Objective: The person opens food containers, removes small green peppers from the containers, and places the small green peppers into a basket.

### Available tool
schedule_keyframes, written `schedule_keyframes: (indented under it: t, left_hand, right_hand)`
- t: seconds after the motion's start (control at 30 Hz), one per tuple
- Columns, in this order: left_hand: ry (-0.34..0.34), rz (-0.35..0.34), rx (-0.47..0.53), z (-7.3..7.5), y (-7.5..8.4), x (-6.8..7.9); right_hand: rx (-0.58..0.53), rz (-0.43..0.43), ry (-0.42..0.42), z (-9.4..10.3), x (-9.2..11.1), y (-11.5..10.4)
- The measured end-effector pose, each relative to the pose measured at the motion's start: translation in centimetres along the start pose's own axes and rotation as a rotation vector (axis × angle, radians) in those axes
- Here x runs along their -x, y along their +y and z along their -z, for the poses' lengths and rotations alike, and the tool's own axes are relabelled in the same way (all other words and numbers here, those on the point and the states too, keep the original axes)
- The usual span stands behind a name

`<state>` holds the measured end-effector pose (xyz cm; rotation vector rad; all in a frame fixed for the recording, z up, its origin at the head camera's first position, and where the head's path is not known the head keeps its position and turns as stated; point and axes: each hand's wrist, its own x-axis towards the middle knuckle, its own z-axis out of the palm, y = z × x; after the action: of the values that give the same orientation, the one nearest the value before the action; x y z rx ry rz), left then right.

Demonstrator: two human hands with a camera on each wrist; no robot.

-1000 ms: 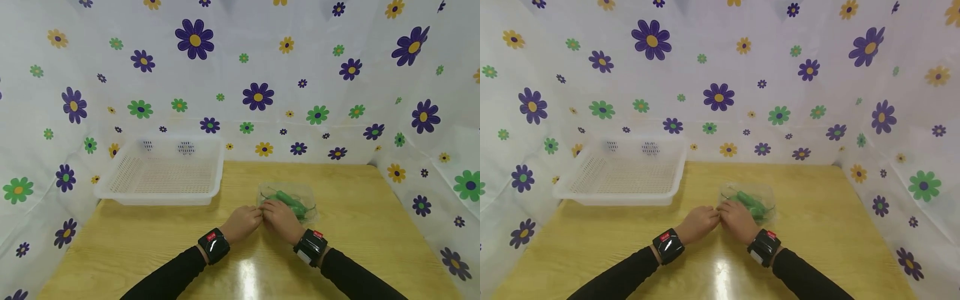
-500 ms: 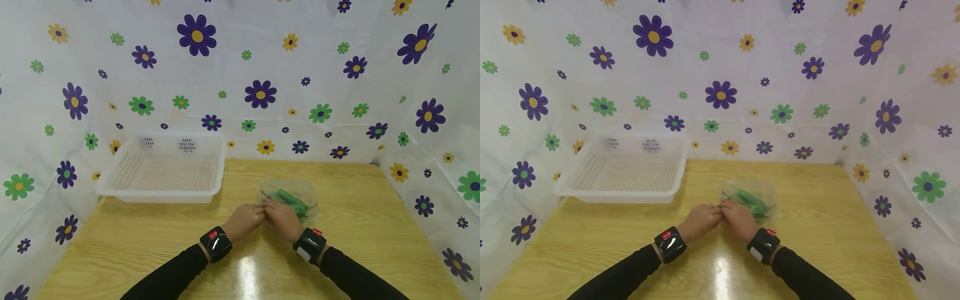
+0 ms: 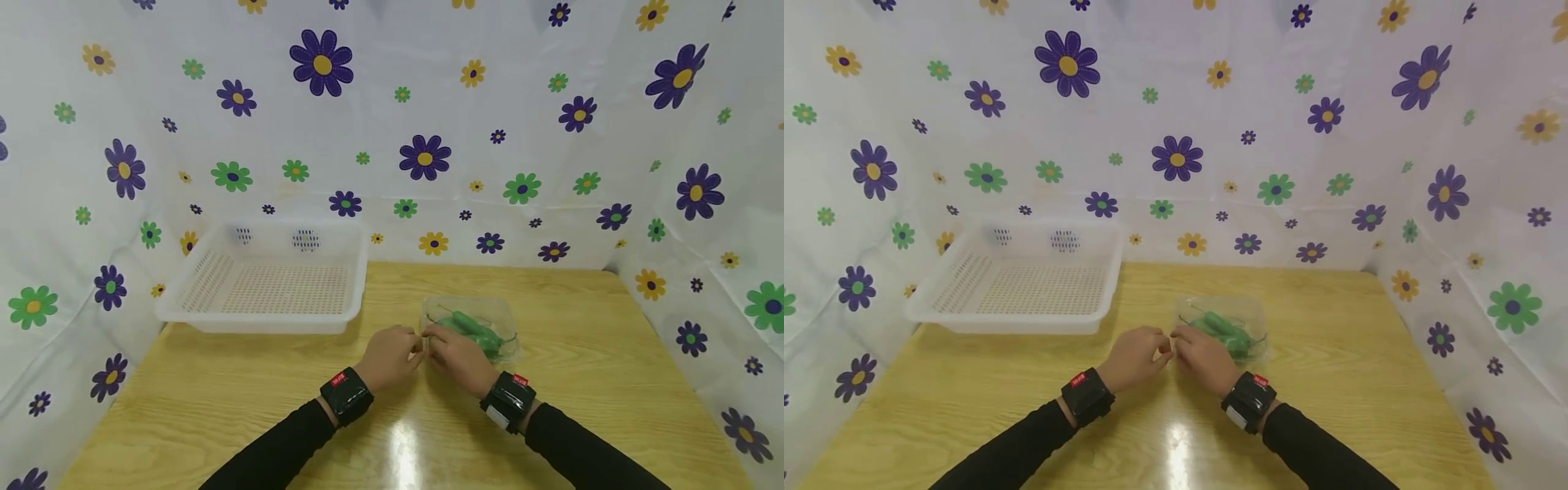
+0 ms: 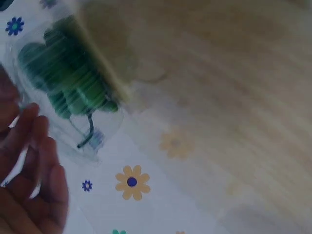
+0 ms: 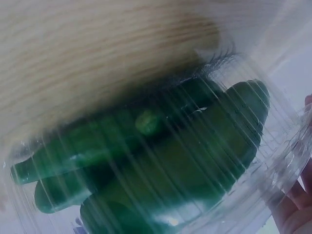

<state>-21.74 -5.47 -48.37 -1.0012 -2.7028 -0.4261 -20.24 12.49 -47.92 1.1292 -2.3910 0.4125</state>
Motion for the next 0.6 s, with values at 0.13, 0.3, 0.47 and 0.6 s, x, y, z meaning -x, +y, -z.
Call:
schedule_keyframes:
  t: [0.13, 0.3, 0.47, 0.6]
  left_hand:
    - [-0.132, 0.174, 0.127, 0.78, -0.41, -0.63]
    - [-0.244, 0.250, 0.224, 0.59, -0.37, -0.71]
    - [-0.277, 0.256, 0.242, 0.04, -0.12, -0.64]
    - [-0.285, 0.262, 0.224, 0.26, -0.38, -0.88]
  right_hand:
    - [0.092, 0.023, 0.023, 0.12, -0.05, 0.04]
    - [0.145, 0.009, -0.002, 0.30, 0.11, -0.36]
    - [0.124, -0.033, -0.080, 0.57, 0.52, -0.68]
    - [0.116, -0.058, -0.103, 0.51, 0.29, -0.63]
